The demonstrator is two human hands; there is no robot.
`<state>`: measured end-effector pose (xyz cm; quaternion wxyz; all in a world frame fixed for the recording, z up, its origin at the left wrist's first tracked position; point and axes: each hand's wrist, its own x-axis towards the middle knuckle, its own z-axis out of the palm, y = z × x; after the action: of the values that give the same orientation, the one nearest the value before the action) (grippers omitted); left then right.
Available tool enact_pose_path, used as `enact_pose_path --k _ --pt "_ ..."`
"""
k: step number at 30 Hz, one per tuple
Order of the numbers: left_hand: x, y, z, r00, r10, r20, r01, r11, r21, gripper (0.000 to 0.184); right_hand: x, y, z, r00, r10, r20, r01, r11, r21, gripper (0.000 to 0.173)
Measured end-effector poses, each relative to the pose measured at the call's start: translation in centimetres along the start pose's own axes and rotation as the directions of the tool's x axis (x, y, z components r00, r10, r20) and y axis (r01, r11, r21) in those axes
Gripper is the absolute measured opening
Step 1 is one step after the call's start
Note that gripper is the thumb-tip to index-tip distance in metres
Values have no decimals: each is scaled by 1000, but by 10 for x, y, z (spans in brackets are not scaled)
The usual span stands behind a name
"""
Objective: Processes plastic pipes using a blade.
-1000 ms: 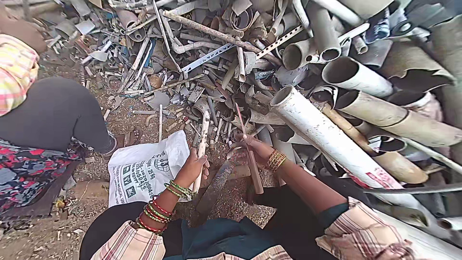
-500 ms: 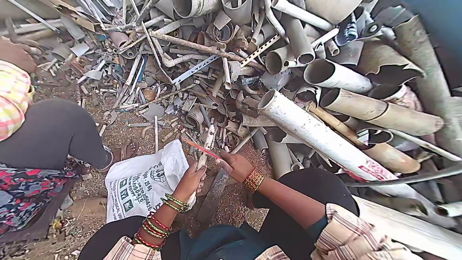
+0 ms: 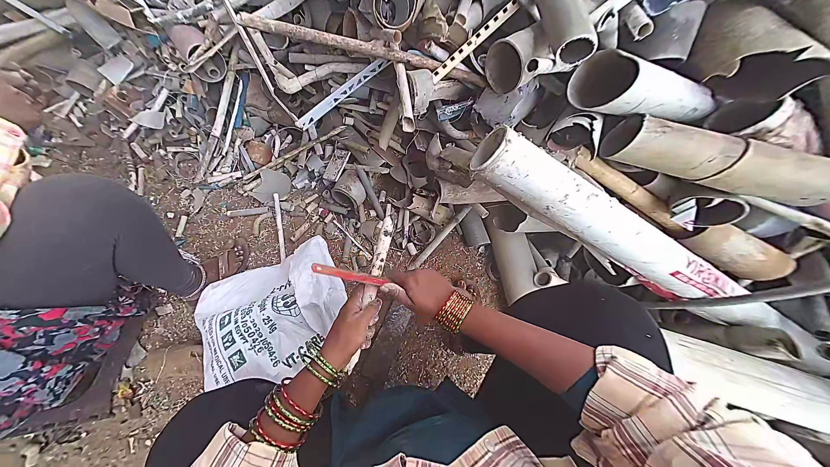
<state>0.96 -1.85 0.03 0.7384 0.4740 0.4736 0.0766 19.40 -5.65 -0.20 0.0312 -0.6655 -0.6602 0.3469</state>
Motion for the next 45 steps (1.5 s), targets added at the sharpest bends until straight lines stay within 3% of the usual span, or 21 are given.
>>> enact_pose_path --k 3,7,10,12,14,17,23,26,28,32,34,38,41,45 --pt "0 5 6 998 -54 -18 54 998 -14 25 10 21 -9 998 61 -34 -62 998 -30 59" --pt "-1 3 8 997 -70 -32 68 996 -55 24 6 3 0 992 125 -3 -124 991 56 58" --pt "0 -4 8 997 -62 -37 60 997 -55 9 -5 -9 12 997 35 68 -36 999 12 59" --pt "1 -7 8 996 -78 -48 77 997 -27 13 -2 -5 11 996 43 76 -43 999 -2 58" --pt "-4 -8 11 993 -114 -35 114 994 -3 24 8 18 1 985 171 11 -171 983 65 57" --pt "-9 -2 13 993 -118 -27 119 993 17 25 10 33 -11 946 306 -107 -296 950 99 57" --pt "-4 0 4 997 -68 -29 68 998 -17 26 0 1 13 999 32 -19 -31 997 73 60" --pt "-8 0 7 997 -82 -7 81 995 -62 18 13 30 0 972 210 -108 -199 974 105 55" --pt "-12 0 8 997 -77 6 77 995 -68 17 12 33 -3 956 251 -154 -234 965 119 53" --pt "-9 0 1 999 -47 -23 47 999 -28 20 -3 -5 12 1000 28 -11 -26 995 98 57" --pt "-9 0 0 999 -39 -33 40 999 17 25 -2 -4 12 1000 -18 -4 18 998 64 58" --pt "-13 0 6 998 -65 14 65 998 16 19 13 41 -13 956 218 -194 -215 976 40 54" --pt "-16 3 7 998 -65 24 64 998 14 18 10 35 -12 942 264 -208 -246 963 108 52" --pt "-15 3 2 998 -55 26 55 998 8 18 -1 12 5 994 41 -98 -37 999 39 54"
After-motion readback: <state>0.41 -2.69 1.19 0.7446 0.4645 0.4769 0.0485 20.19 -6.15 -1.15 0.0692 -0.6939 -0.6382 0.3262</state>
